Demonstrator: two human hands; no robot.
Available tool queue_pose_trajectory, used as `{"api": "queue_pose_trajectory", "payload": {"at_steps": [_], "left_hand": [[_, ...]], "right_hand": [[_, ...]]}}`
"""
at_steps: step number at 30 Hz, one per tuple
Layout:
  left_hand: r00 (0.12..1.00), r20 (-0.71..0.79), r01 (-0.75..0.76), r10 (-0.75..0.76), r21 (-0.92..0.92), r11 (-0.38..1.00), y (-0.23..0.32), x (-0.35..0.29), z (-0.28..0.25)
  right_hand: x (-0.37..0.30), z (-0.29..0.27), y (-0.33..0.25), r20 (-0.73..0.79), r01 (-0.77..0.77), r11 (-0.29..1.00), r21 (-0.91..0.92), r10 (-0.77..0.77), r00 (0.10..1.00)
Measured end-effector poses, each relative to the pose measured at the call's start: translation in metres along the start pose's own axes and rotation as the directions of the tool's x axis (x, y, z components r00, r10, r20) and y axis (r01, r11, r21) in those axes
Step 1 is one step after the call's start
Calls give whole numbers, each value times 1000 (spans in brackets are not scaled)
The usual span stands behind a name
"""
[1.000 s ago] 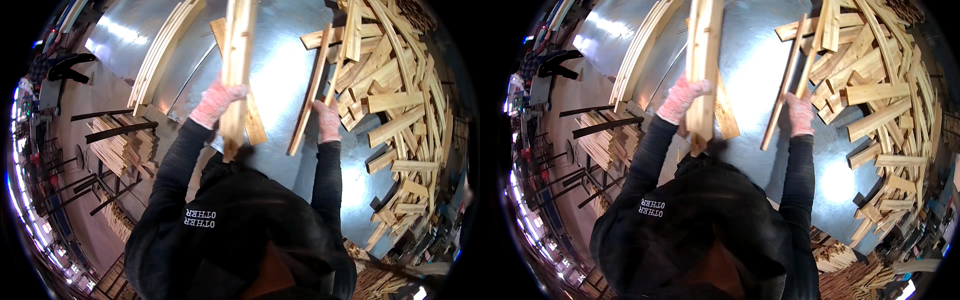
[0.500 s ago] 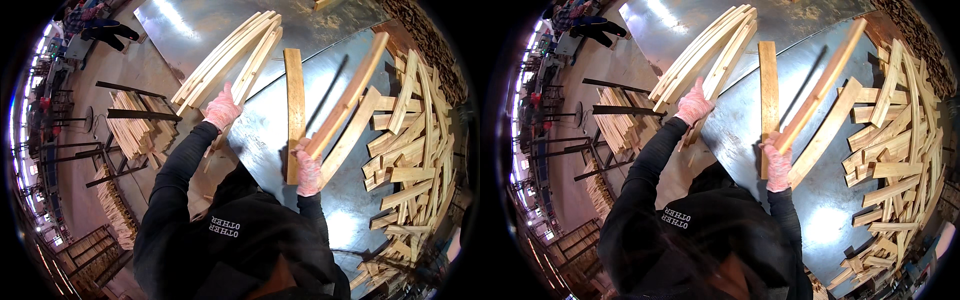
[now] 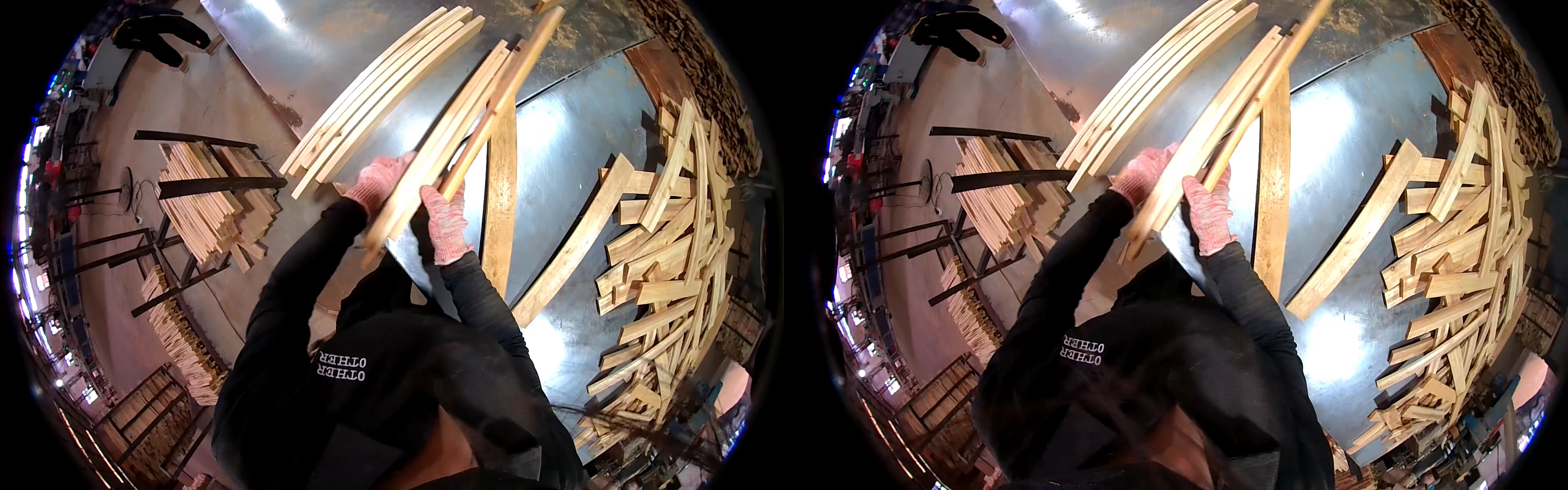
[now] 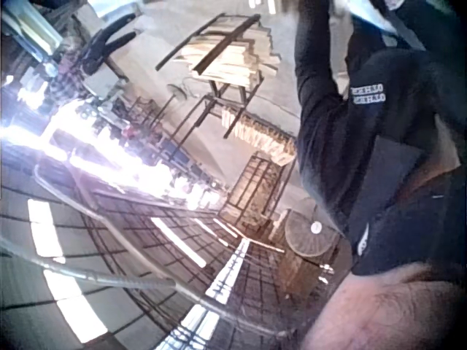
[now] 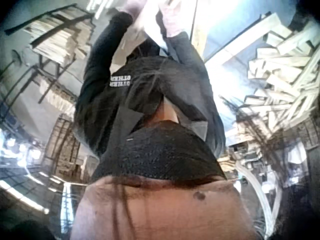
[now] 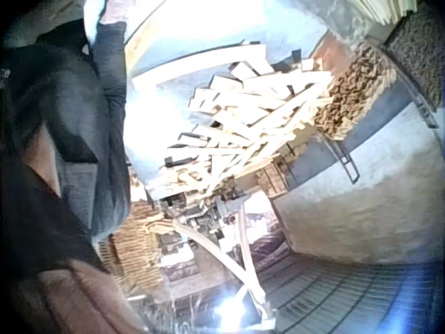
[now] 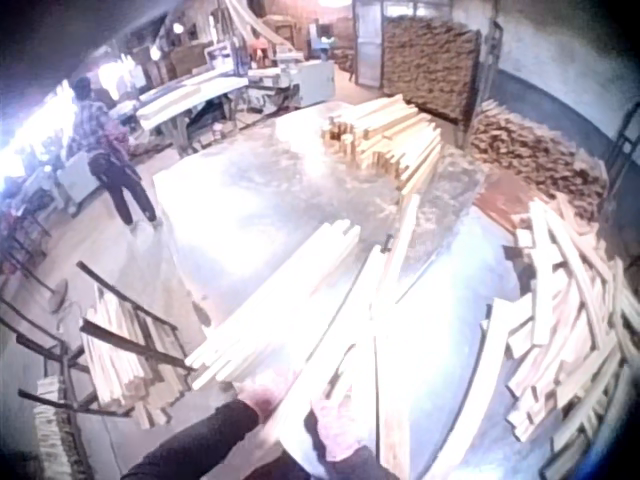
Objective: The person sorts wooden planks on a metal table, picking up pieces from a large pile and arranging them into neat stacks. The person handles the wood by hand, wearing pink gloves, and repeatedly moves planks from a disorganized heap to organized piles.
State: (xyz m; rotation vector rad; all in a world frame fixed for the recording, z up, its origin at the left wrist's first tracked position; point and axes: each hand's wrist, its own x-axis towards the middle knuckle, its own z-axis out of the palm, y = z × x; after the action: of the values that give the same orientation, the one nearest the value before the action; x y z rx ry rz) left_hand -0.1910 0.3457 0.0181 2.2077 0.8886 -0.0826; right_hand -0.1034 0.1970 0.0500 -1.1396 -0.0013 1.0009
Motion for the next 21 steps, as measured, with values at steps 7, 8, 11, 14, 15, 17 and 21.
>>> {"api": "queue_pose_trajectory", "payload": {"at_steps": [7, 8, 11, 14, 15, 17, 21], "left_hand": [[730, -648, 203, 215, 506, 839, -9, -1, -100], [785, -620, 291, 1, 369, 883, -24, -2, -111], [909, -182, 381, -374, 2, 925, -68, 8, -138], [926, -98, 364, -365, -29, 931, -55, 13, -158], [918, -216, 350, -332, 49, 935, -55, 15, -154], [943, -315, 230, -104, 395, 890, -55, 12, -133], [952, -301, 132, 50, 553, 823, -39, 4, -122]], "right_hand": [[67, 43, 50, 156, -141, 953, -267, 187, 970], [67, 69, 37, 147, -145, 922, -359, 210, 967], [98, 91, 71, 128, -46, 965, -260, 81, 988], [108, 80, 64, 268, 2, 925, -380, 108, 957], [107, 86, 65, 331, -32, 991, -127, 73, 941], [93, 102, 54, 186, -60, 995, -84, 75, 980], [22, 98, 38, -29, -125, 924, -361, 123, 992]]}}
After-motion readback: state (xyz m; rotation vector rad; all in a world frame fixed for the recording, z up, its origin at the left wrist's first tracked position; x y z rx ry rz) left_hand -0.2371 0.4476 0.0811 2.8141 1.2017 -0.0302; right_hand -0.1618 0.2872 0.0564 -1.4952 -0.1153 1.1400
